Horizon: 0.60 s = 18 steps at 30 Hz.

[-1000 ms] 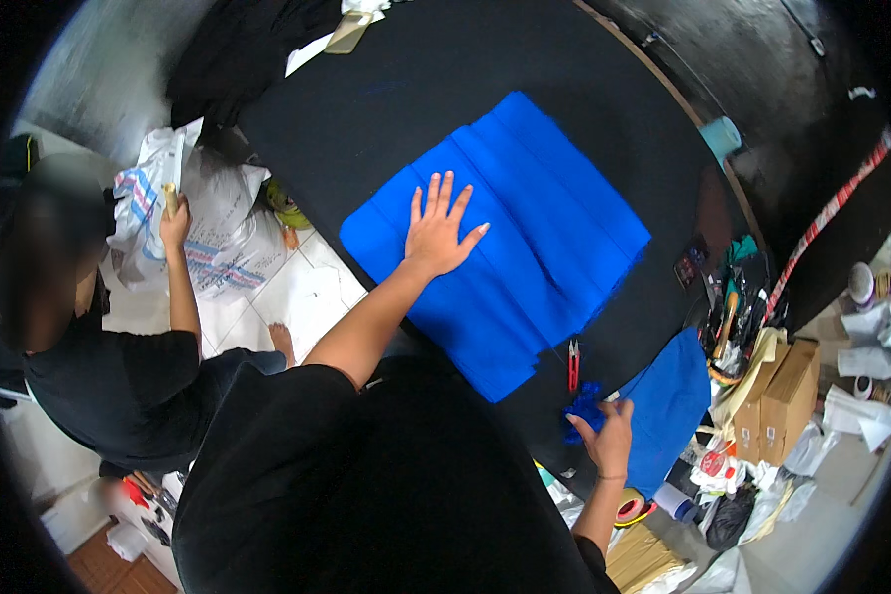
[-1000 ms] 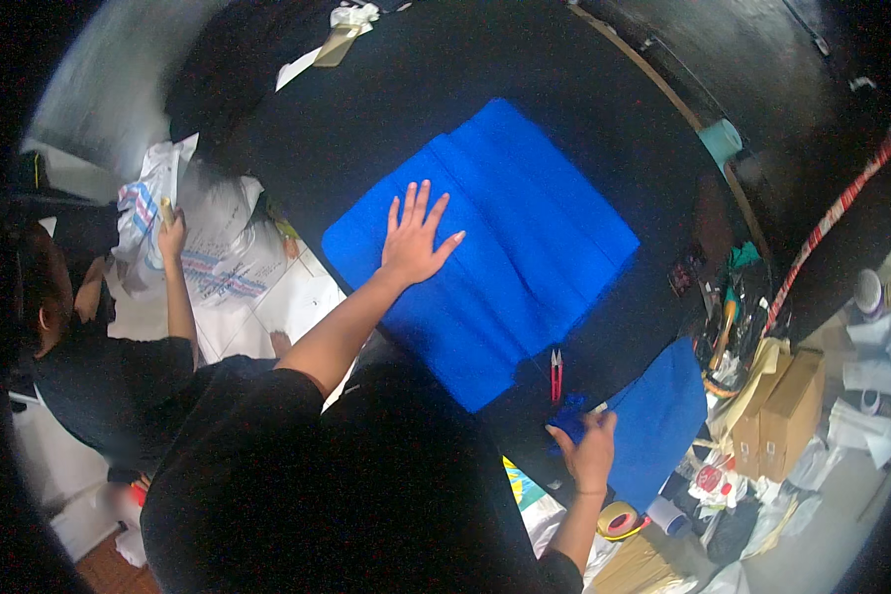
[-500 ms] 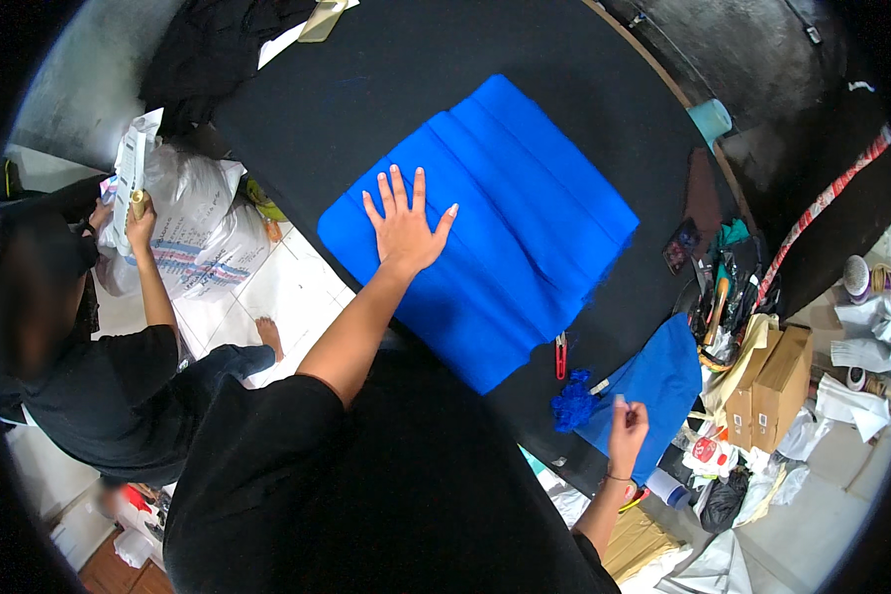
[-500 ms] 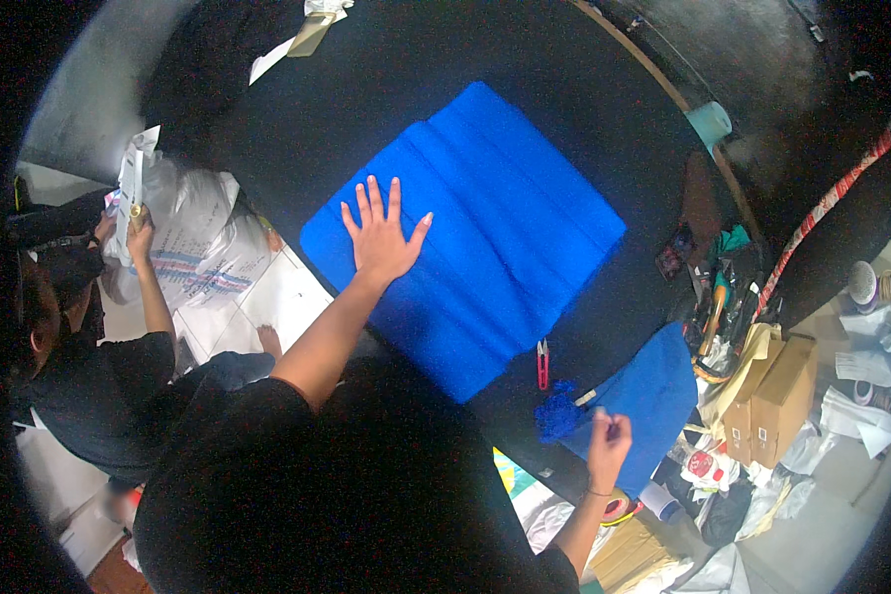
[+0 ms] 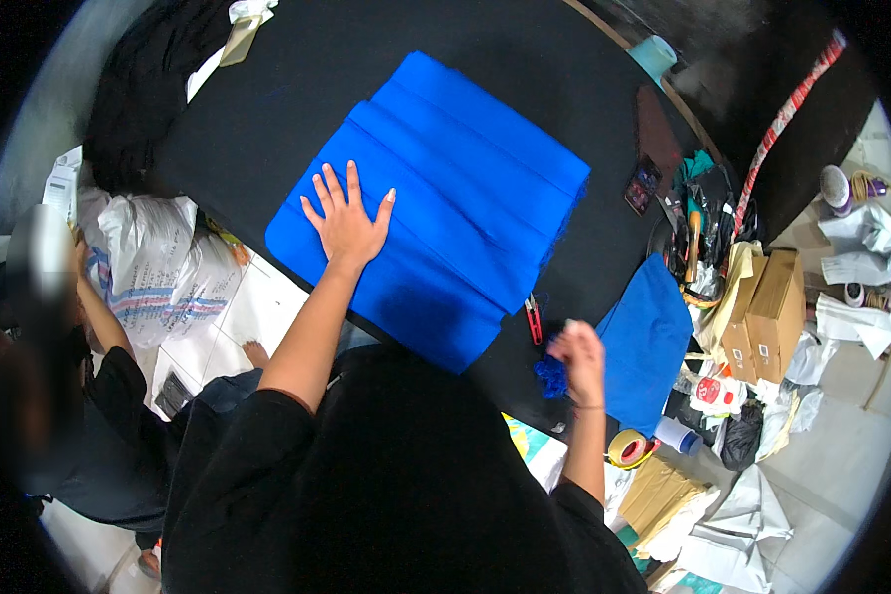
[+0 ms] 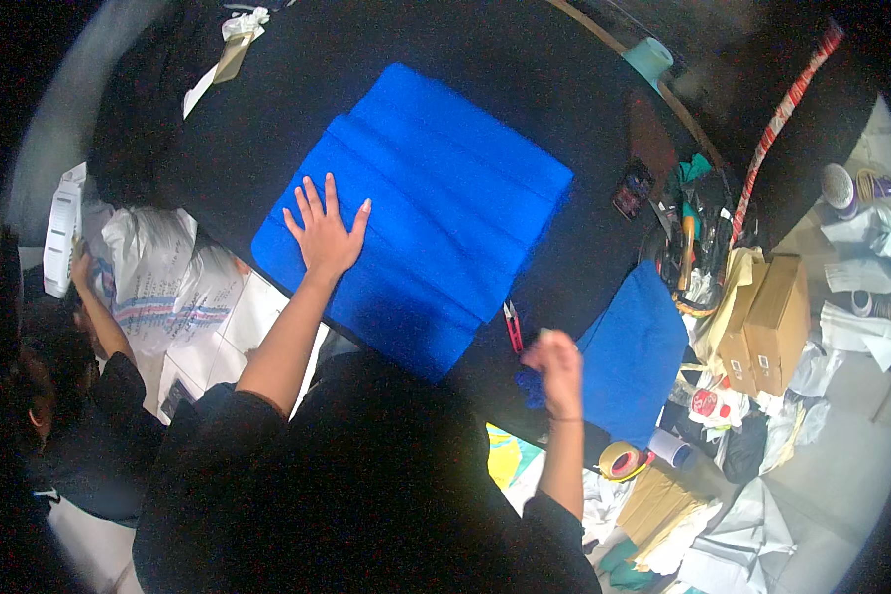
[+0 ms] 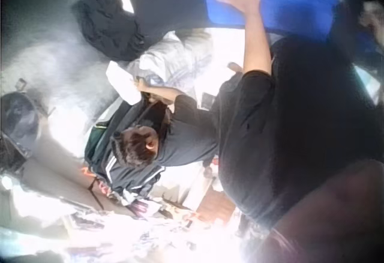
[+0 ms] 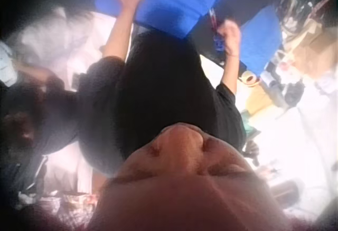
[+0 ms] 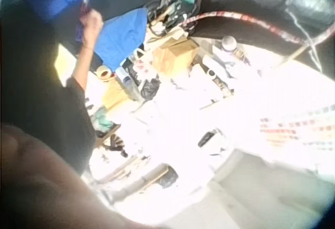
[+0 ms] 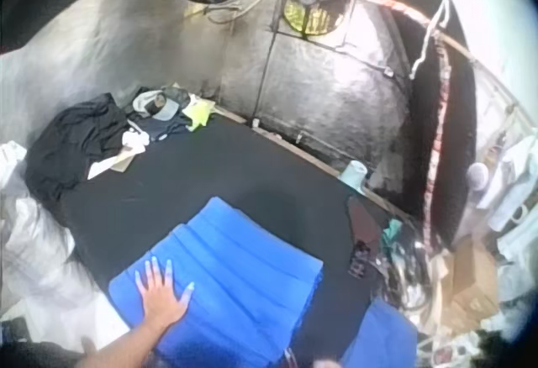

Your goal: The person cuts a folded blue fabric on a black table using a red utility knife. They repeatedly trim the edges of the folded stack, remove small cut pieces, and adjust the fabric layers. The person briefly looks around the room before resuming cutting.

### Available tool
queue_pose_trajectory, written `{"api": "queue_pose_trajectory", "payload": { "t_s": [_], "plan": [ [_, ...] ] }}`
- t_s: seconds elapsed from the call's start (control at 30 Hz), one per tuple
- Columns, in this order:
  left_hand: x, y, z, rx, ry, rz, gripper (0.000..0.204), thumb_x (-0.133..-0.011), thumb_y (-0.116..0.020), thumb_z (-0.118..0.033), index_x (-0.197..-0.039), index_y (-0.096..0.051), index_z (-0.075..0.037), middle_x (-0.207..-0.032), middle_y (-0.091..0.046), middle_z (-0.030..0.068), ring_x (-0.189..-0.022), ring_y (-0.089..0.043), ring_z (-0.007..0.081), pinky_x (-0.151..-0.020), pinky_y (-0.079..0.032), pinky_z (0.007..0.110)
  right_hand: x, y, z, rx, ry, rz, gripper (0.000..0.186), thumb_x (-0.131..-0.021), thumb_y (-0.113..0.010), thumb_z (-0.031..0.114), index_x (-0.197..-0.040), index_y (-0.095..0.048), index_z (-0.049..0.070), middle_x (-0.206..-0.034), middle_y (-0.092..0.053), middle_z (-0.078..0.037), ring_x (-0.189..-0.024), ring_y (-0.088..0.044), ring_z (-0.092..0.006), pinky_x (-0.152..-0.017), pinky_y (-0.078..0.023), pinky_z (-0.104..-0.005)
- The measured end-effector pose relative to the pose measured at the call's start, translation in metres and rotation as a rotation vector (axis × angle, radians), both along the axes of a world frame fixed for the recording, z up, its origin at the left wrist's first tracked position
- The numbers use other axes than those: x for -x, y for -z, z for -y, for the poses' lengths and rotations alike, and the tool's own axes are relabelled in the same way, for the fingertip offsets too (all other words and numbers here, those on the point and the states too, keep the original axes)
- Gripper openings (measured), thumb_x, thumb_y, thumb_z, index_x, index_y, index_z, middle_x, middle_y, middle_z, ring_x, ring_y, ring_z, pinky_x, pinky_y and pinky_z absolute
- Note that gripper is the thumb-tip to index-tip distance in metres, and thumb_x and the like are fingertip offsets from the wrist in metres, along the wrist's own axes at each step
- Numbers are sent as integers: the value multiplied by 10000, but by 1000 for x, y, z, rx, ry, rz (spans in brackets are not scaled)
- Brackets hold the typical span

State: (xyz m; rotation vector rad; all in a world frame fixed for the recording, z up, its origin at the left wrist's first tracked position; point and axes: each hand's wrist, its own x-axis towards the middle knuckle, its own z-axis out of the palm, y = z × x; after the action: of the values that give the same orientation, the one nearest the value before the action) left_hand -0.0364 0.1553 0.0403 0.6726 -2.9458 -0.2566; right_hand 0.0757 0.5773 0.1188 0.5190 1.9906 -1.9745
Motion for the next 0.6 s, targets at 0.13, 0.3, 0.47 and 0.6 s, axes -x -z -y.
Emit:
{"api": "queue_pose_trajectory", "payload": {
  "t_s": [0.13,0.3,0.47,0.6],
  "plan": [
    [-3,0,-6,-5,1,15,928,-1022,-404,-740,-1708,-232,-139,-1756,-126,269,-1635,-88,435,-1264,25,673,-36,-6,-104,-421,100,-86,224,-1025,-741,285,-1040,-705,64,-785,-601,11,-696,-560,-80,-573,-453,-270],
    [0,3,-2,17,9,-18,926,-1024,-406,-732,-1708,-226,-136,-1747,-158,278,-1634,-103,431,-1264,13,673,1,-58,16,-1425,-714,-240,562,-715,-927,413,-1078,-731,32,-1131,-634,-174,-994,-674,-362,-837,-549,-476],
    [3,5,1,37,9,-15,930,-1020,-406,-739,-1707,-229,-137,-1744,-173,276,-1631,-124,430,-1260,-1,680,35,-50,52,-495,-648,-509,185,-950,-784,219,-1017,-697,70,-1202,-698,-140,-1062,-670,-264,-909,-516,-383],
    [4,2,-2,17,16,-20,929,-1021,-403,-739,-1704,-243,-130,-1743,-175,279,-1631,-112,437,-1260,17,680,27,3,67,288,-203,-251,155,-1085,-635,189,-1003,-647,58,-1151,-733,-82,-1049,-658,-170,-944,-488,-302]
  ]
}}
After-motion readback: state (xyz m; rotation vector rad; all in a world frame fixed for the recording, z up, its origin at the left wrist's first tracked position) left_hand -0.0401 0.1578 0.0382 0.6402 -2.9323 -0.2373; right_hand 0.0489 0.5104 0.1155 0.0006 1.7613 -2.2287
